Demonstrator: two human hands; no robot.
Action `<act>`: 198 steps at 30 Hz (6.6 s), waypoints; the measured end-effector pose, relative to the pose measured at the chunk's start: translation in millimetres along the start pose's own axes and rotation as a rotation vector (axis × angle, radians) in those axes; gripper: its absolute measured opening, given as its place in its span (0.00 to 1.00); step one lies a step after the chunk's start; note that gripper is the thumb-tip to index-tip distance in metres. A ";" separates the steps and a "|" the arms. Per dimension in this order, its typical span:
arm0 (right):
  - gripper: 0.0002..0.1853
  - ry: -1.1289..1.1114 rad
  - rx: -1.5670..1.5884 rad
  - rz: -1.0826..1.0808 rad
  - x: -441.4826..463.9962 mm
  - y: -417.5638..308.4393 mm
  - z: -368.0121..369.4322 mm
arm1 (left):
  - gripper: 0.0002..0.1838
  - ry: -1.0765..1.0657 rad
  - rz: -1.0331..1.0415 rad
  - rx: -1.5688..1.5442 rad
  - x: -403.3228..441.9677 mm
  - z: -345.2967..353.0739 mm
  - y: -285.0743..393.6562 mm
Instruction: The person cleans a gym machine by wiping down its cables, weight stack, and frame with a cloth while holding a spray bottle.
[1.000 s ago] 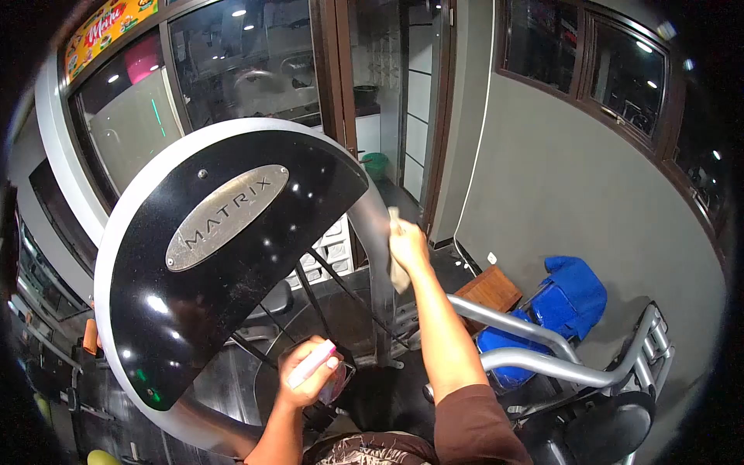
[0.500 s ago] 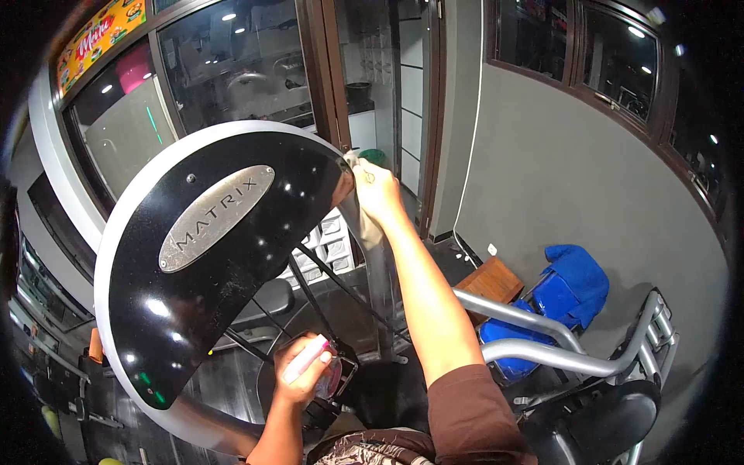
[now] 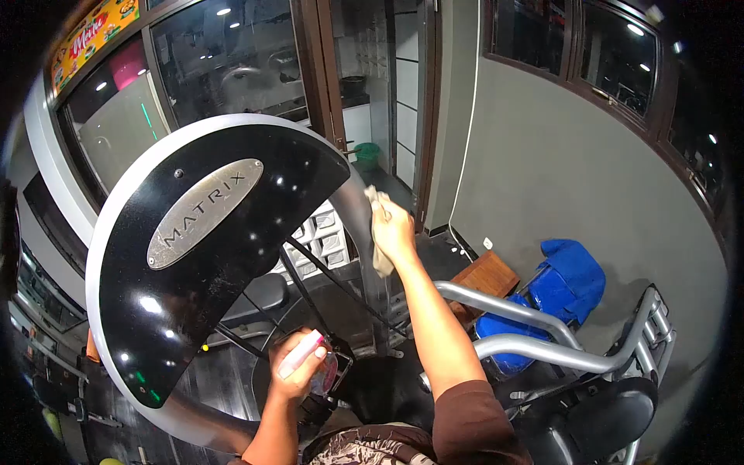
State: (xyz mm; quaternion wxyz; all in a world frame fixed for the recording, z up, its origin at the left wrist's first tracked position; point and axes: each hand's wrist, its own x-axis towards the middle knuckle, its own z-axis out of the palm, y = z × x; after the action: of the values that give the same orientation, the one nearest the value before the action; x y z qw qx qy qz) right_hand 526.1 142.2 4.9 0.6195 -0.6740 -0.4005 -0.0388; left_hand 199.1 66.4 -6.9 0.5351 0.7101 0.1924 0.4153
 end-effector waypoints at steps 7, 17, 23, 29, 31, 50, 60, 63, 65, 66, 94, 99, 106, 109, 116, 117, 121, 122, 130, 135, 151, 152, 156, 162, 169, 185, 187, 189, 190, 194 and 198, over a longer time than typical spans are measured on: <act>0.16 0.003 -0.227 -0.207 -4.9 -16.3 14.0 | 0.05 0.009 -0.001 0.082 -0.2 -1.1 2.3; 0.15 0.062 -0.241 -0.295 -52.7 52.2 -6.1 | 0.05 -0.005 0.063 0.026 2.4 0.4 3.0; 0.14 0.066 -0.169 -0.313 -8.4 -25.9 -0.5 | 0.04 0.036 0.044 0.032 0.0 0.0 7.8; 0.12 0.065 -0.297 -0.222 -56.6 42.2 -4.5 | 0.04 0.134 0.196 0.078 2.1 0.9 13.8; 0.13 -0.003 -0.407 -0.065 -77.7 71.0 -18.2 | 0.05 0.146 0.243 0.154 1.8 -1.9 18.7; 0.12 0.122 -0.213 -0.283 -87.5 72.7 16.3 | 0.08 0.202 0.158 0.241 5.0 -7.0 14.8; 0.11 0.117 -0.176 -0.352 -43.8 4.4 -8.0 | 0.07 0.132 0.169 0.226 6.2 -3.8 16.7; 0.06 0.052 -0.209 -0.430 -30.4 -6.1 1.7 | 0.05 0.145 0.190 0.245 6.2 -5.1 14.2; 0.06 -0.051 -0.364 -0.390 -36.4 22.1 9.0 | 0.06 0.175 0.147 0.210 5.8 -6.6 14.1; 0.09 0.018 -0.338 -0.418 -46.9 31.5 11.9 | 0.07 0.195 0.104 0.177 4.5 -5.5 14.8; 0.15 -0.200 -0.812 -0.494 -42.6 -49.8 23.4 | 0.10 0.210 0.021 0.026 -0.1 -6.1 9.3; 0.12 -0.298 -1.103 -0.310 -16.2 -37.8 36.2 | 0.10 0.186 0.073 0.048 0.6 -8.0 7.3; 0.11 -0.597 -1.153 -0.202 -83.6 3.8 48.6 | 0.10 0.214 0.175 0.104 2.3 -7.9 11.7; 0.11 -0.535 -1.121 -0.284 -63.1 -20.1 56.0 | 0.09 0.224 0.105 0.043 0.6 -6.3 9.8; 0.09 -0.407 -1.149 -0.389 -32.1 -65.6 46.7 | 0.10 0.211 0.202 0.083 2.9 -2.6 13.0; 0.09 -0.430 -1.173 -0.393 -38.5 -46.7 51.0 | 0.10 0.211 0.190 0.083 1.7 -2.6 12.8; 0.11 -0.643 -1.276 -0.136 -85.9 12.0 58.3 | 0.08 0.217 0.187 0.109 0.8 -4.9 22.0; 0.11 -0.666 -1.265 -0.140 -87.7 11.6 60.7 | 0.07 0.214 0.191 0.119 -0.3 -4.3 25.1; 0.12 -0.486 -1.337 -0.490 -31.5 -67.9 69.5 | 0.09 0.213 0.402 0.151 3.8 -4.0 14.2; 0.12 -0.463 -1.303 -0.308 -47.3 -41.4 69.5 | 0.09 0.189 0.295 0.074 -1.4 2.4 14.9; 0.16 -0.490 -0.865 -0.454 -40.3 0.1 -22.3 | 0.11 0.153 0.039 0.212 0.8 17.2 -1.0; 0.16 -0.461 -0.750 -0.502 -39.1 24.2 -24.0 | 0.12 0.177 0.054 0.249 2.0 19.0 -0.5; 0.15 -0.252 -0.267 -0.334 -52.0 38.7 -40.7 | 0.13 0.143 0.088 0.244 0.1 18.9 -1.0; 0.18 -0.045 0.023 -0.160 -52.6 41.3 -42.9 | 0.12 0.134 0.041 0.193 -4.0 22.9 0.6; 0.25 0.090 0.009 0.040 -85.4 56.4 26.5 | 0.12 0.117 0.027 0.231 -3.9 16.9 0.7; 0.24 0.051 -0.127 -0.065 -68.9 27.6 23.7 | 0.11 0.161 0.112 0.247 -0.5 15.4 4.1; 0.24 -0.004 -0.358 0.030 -95.4 36.4 24.7 | 0.11 0.166 0.108 0.258 0.2 14.9 4.7; 0.25 -0.039 -0.587 0.046 -133.5 66.5 25.5 | 0.12 0.191 0.136 0.277 2.7 14.8 1.9; 0.24 -0.220 -0.743 0.192 -151.2 77.3 20.7 | 0.12 0.201 0.146 0.287 1.5 14.7 0.9; 0.16 -0.214 -0.639 0.407 -163.5 128.9 8.4 | 0.11 0.189 0.111 0.263 0.0 13.7 4.9; 0.11 0.157 -0.098 0.030 -92.0 55.9 9.8 | 0.11 0.205 0.149 0.271 -0.4 12.3 5.4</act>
State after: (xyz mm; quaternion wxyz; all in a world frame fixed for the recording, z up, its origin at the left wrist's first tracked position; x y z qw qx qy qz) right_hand 492.4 110.4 -92.8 0.6160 -0.7042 -0.3381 -0.1018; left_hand 207.7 56.8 -3.1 0.3799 0.7420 0.2471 0.4941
